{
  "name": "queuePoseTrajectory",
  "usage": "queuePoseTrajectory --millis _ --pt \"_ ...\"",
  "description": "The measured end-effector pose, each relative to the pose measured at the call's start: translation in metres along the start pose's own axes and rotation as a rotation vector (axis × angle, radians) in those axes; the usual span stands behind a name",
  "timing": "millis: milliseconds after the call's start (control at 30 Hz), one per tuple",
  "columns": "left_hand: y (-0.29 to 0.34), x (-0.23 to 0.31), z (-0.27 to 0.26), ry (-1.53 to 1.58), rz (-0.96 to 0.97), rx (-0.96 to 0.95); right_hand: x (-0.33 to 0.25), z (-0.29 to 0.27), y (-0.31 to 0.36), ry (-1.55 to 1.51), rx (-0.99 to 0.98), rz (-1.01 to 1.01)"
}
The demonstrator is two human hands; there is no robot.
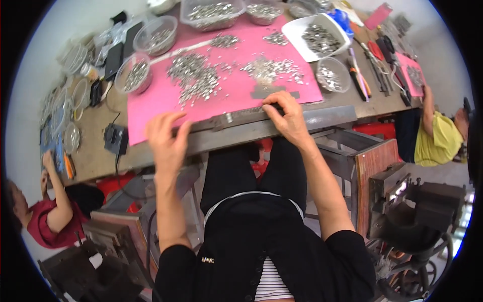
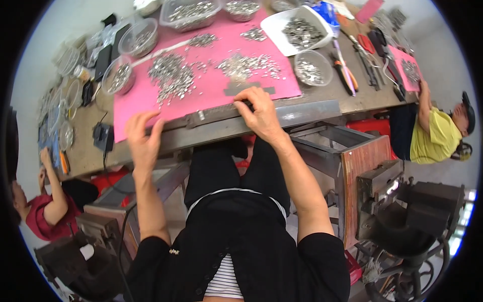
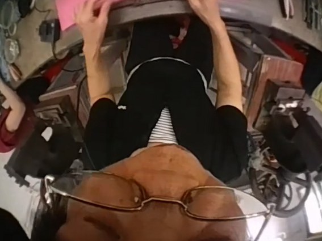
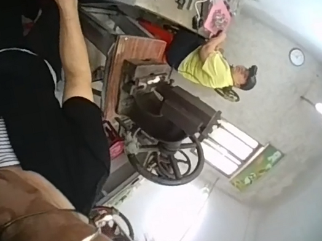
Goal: The recorder is assembling small metal parts onto a metal strip and then using a manual press to secure them.
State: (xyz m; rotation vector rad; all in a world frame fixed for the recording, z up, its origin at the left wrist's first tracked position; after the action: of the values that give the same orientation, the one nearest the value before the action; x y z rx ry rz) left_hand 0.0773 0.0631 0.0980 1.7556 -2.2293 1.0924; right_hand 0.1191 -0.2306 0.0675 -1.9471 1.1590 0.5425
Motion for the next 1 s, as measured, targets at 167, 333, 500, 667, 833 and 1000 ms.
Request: queuePoseTrajectory --millis 167,333,500,667,833,1000 --pt "0.055 -0.053 -0.028 -0.174 -0.051 -0.060 0.001 0.024 0.002 -0.104 0.019 -0.097" --pt "0.071 -0.087 -0.016 -0.252 -0.069 -0.045 0.002 0.034 0.008 -0.058 0.018 -0.104" --pt "0.057 -0.072 -0.007 -0.263 -0.037 0.016 0.000 0.026 0.005 -0.010 0.038 -0.081" --pt "0.056 -0.084 -0.001 -0.275 -0.017 -0.081 0.005 0.021 0.004 -0.048 0.047 -0.081" --pt "0.064 -0.044 -0.052 0.299 -0.153 0.057 -0.006 0.034 0.005 0.070 0.080 -0.152" --pt "0.012 0.079 -0.003 0.390 0.208 -0.117 0.008 0.013 0.011 -0.020 0.289 -0.053"
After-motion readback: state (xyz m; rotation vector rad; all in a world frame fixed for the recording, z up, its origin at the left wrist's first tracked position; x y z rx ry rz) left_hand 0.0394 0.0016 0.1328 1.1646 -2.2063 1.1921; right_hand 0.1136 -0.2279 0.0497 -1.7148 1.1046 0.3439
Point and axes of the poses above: each hand's wrist, its own y-axis away from the middle knuckle, its own z-axis out of the palm, x = y × z, the point moved 8 cm from there along -y, towards the middle knuckle, and after that the axes turned 6 degrees about -x, right-handed, at the moved point
